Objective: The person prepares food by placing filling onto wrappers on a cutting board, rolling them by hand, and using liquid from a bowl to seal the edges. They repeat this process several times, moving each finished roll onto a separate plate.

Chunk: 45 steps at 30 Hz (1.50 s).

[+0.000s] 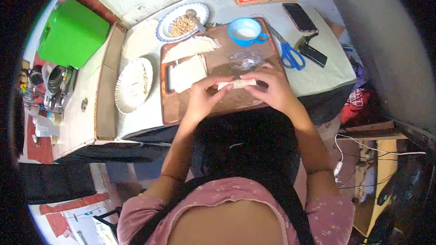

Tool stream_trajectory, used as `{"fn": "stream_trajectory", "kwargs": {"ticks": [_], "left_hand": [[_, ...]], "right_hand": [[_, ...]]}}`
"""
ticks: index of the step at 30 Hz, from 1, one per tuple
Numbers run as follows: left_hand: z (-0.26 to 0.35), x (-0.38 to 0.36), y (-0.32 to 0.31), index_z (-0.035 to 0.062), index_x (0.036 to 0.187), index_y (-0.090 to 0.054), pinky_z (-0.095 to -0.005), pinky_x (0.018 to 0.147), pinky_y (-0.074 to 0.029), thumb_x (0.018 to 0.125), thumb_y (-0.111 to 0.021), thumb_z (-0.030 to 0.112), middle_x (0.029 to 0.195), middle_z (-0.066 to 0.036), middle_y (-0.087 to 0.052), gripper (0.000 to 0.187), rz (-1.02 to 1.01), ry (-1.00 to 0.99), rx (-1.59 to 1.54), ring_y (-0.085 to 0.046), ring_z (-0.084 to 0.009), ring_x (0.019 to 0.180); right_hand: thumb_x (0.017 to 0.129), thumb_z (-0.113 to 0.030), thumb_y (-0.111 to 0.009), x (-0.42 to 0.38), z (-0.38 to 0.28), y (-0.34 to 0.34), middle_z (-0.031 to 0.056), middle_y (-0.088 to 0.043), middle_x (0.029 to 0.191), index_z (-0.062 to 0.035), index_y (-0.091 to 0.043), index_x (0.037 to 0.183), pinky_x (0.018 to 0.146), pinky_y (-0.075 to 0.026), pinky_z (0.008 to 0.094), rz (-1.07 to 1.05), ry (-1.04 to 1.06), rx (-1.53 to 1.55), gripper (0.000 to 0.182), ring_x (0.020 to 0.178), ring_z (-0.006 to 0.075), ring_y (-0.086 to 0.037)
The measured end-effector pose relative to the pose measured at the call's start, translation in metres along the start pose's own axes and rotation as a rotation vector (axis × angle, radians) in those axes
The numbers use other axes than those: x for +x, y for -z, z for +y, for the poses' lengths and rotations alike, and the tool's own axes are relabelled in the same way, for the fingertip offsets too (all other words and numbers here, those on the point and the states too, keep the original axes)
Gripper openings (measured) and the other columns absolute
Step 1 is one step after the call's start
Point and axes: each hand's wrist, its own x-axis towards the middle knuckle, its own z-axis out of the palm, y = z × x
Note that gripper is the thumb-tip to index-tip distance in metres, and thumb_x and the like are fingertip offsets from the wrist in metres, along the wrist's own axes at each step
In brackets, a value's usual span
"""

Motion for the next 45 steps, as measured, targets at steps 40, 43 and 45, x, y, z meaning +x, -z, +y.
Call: {"fn": "stream_trajectory", "kwargs": {"ticks": [40,43,45], "left_hand": [[-0.163,-0.057,0.261,0.0183,0.084,-0.076,-0.0462,0.076,-0.054,0.078,-0.072,0.059,0.092,-0.006,-0.075,0.041,0.764,0.797,1.308,-0.069,-0.0315,0.090],[-0.160,-0.059,0.263,0.0154,0.088,-0.075,-0.0468,0.077,-0.053,0.081,-0.072,0.053,0.090,-0.006,-0.074,0.038,0.810,0.689,1.261,-0.069,-0.0297,0.087],[-0.151,-0.054,0.255,0.0125,0.090,-0.074,-0.0456,0.076,-0.053,0.083,-0.073,0.044,0.089,-0.007,-0.073,0.032,0.907,0.523,1.223,-0.068,-0.0287,0.087]], "right_hand": [[0.086,-0.009,-0.069,-0.012,-0.004,0.006,0.0111,-0.071,0.103,-0.0031,-0.071,0.103,0.094,-0.044,0.0379,0.150,-0.042,-0.027,0.019,0.100,0.0286,-0.062],[0.086,-0.010,-0.069,-0.008,-0.007,0.004,0.0111,-0.070,0.104,-0.0036,-0.071,0.104,0.094,-0.044,0.0381,0.128,-0.032,-0.035,0.019,0.102,0.0294,-0.061],[0.086,-0.011,-0.069,-0.001,-0.010,0.002,0.0111,-0.069,0.105,-0.0042,-0.071,0.104,0.093,-0.044,0.0384,0.118,-0.027,-0.046,0.020,0.103,0.0301,-0.060]]}}
